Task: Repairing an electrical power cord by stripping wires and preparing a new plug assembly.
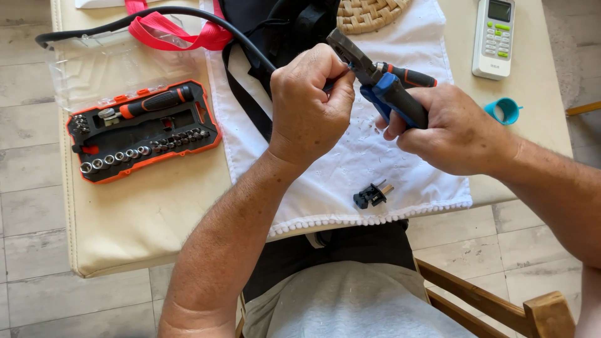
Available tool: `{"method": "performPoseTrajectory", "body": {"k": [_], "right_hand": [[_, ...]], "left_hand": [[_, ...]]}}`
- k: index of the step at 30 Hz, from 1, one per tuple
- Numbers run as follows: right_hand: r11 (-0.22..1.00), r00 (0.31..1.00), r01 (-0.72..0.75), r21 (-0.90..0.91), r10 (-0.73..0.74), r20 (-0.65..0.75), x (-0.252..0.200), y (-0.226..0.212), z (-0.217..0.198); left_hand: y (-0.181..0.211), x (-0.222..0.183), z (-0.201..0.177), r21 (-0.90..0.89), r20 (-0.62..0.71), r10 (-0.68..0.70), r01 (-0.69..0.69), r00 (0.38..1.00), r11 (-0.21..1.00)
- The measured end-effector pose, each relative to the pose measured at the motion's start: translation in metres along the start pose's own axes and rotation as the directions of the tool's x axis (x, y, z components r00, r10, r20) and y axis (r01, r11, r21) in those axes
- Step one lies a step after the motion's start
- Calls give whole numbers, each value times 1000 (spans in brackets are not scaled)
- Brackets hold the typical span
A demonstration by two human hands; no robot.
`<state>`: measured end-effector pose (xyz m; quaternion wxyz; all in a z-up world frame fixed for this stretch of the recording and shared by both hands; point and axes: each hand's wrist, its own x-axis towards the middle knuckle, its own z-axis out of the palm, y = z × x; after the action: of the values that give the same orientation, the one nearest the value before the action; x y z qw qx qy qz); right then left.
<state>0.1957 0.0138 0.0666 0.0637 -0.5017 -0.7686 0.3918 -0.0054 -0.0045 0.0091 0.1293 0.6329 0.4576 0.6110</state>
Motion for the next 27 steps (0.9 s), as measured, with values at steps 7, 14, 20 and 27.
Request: {"method": "performPoseTrajectory", "body": {"k": [7, 14, 20, 27], "right_hand": [[966, 975, -202, -159, 214, 60, -3, -17, -12], [931, 947, -302, -203, 317, 45, -5, -33, -20], [855, 870, -433, -286, 479, 115, -1, -47, -33], [790, 787, -561, -247, 601, 138, 1, -78, -45]], "left_hand": [[-8, -6, 11, 237, 3, 179, -174, 984, 956], [-9, -1, 13, 350, 19, 346, -331, 938, 876], [-8, 1, 12, 399, 77, 419, -413, 905, 819], [-11, 4, 14, 503, 161, 518, -521, 840, 690]]}}
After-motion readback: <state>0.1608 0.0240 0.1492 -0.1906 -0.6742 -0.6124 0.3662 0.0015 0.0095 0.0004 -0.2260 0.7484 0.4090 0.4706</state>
